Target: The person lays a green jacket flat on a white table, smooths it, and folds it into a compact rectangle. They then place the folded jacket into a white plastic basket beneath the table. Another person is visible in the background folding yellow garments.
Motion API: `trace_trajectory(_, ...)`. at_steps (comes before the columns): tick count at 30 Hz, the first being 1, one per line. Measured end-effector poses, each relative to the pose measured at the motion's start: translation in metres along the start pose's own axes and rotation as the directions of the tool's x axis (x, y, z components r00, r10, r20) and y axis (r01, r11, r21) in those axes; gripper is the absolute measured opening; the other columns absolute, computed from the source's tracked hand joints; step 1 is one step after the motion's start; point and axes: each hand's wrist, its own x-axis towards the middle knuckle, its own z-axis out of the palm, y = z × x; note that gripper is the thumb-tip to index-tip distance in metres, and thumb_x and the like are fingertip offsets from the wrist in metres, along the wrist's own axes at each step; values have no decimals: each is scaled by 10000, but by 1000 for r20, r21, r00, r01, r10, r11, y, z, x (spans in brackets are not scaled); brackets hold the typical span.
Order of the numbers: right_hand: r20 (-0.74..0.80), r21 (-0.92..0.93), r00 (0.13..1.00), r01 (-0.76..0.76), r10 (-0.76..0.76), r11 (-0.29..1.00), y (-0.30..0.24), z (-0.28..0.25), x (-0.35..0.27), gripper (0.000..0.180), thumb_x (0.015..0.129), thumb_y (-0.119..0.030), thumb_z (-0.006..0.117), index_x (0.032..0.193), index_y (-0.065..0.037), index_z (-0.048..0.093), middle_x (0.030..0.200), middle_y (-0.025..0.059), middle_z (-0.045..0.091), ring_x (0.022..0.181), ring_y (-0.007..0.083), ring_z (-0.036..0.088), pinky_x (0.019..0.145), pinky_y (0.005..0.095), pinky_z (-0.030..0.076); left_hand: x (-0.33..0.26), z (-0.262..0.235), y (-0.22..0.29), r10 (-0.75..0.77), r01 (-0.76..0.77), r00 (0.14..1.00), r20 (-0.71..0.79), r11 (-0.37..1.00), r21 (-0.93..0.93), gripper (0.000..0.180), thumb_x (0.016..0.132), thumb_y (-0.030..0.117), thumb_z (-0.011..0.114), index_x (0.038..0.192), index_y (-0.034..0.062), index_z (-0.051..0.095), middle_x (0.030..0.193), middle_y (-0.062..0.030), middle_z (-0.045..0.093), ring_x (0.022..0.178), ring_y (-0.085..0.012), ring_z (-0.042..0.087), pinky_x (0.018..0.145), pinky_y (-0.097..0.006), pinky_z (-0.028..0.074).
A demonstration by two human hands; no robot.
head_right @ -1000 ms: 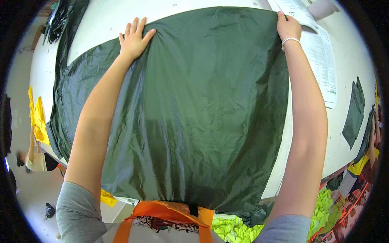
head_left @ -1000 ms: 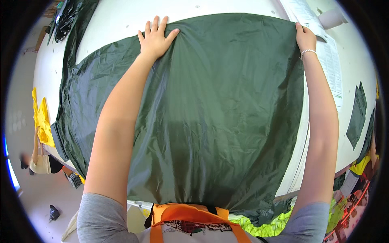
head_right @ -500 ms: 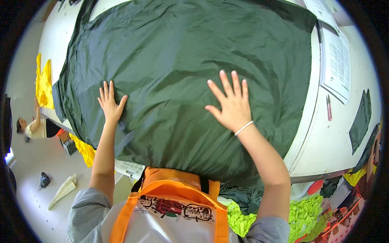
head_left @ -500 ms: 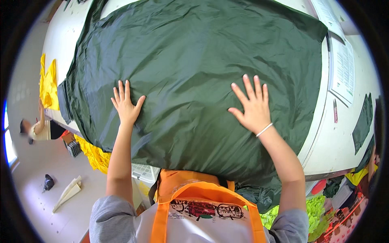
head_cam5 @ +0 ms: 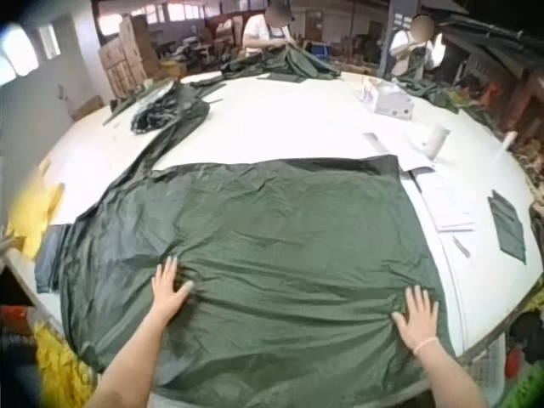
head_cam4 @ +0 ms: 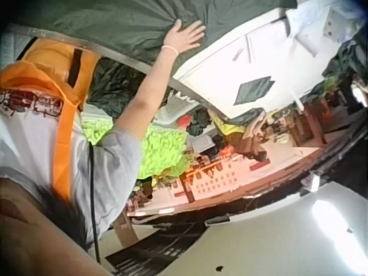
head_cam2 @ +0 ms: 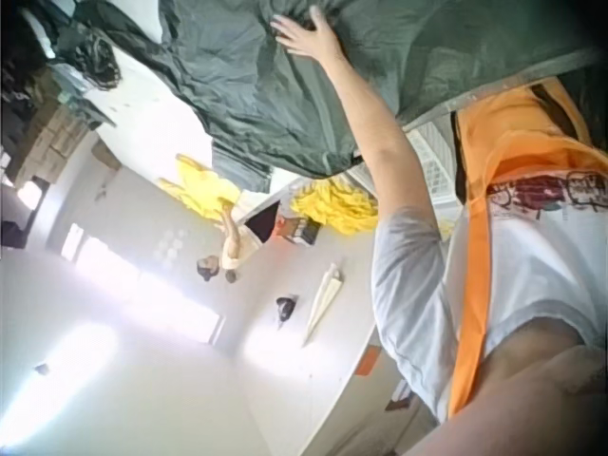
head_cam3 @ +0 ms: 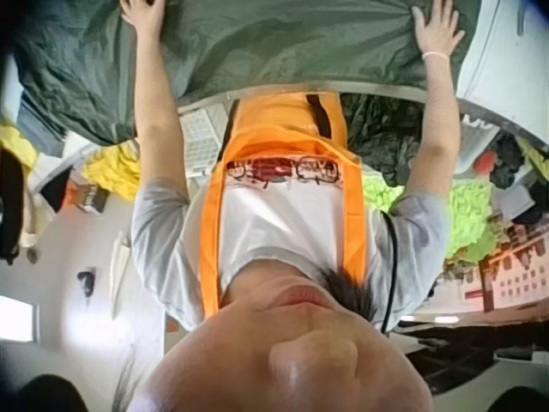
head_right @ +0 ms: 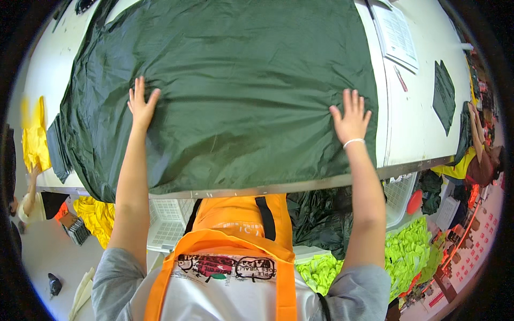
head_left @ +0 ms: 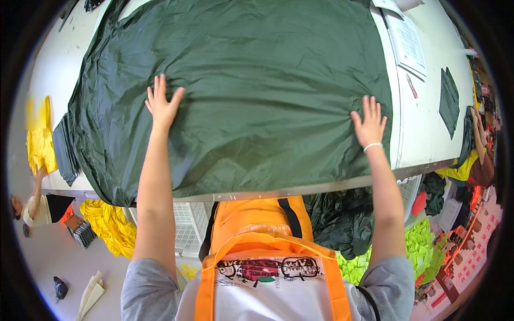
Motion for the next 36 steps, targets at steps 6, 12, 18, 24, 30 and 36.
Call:
trace_trajectory(6,-155,214,920,387,-360,897,-40,-32,-66,665,845,-369,610,1398,-101,356,1469,167,288,1363,359,236,1108,504,170,-107,-81,-88,69,-44,913,-402,996,73,598,820,257,659,1334,49,435,1427,-195,354,1306,-365,333,1064,-443,269)
trace_trajectory(12,232,202,850,434,-473,878,-70,-43,-213,831,714,-257,714,1418,-81,311,1498,146,246,1379,339,223,1114,494,171,-266,-124,-337,-784,870,355,-510,477,-127,720,841,417,619,1388,36,348,1436,-228,313,1313,-360,316,1073,-457,249)
trace_trajectory(18,60,-46,965,256,-254,965,-33,-12,-220,679,727,-38,684,1346,-64,408,1221,117,507,1122,318,470,914,421,385,-287,-120,-393,-912,644,255,320,-87,-760,865,823,602,566,1429,50,290,1441,-111,359,1313,-248,342,1060,-409,263)
trace_trajectory(24,38,-219,990,144,-139,965,-30,-7,-227,363,735,-47,676,1057,-78,513,1053,98,535,985,333,526,804,436,423,-302,-126,-379,-845,258,512,152,-18,-966,676,827,426,661,1275,-45,473,1313,-119,494,1187,-226,466,1024,-322,326)
trace_trajectory(30,-113,27,983,149,-146,988,16,-13,-233,215,797,40,519,994,-44,497,983,144,537,853,367,555,725,411,459,-335,-223,-379,-668,498,709,225,249,-831,428,833,322,649,1064,-38,623,1033,-94,647,942,-187,593,821,-256,430)
trace_trajectory(36,-165,100,976,158,-140,982,52,-86,-203,114,748,92,461,814,11,506,796,168,532,758,341,539,730,352,454,-360,-302,-378,-745,581,619,250,220,-783,324,813,295,649,958,5,658,905,-98,664,801,-191,622,764,-305,484)
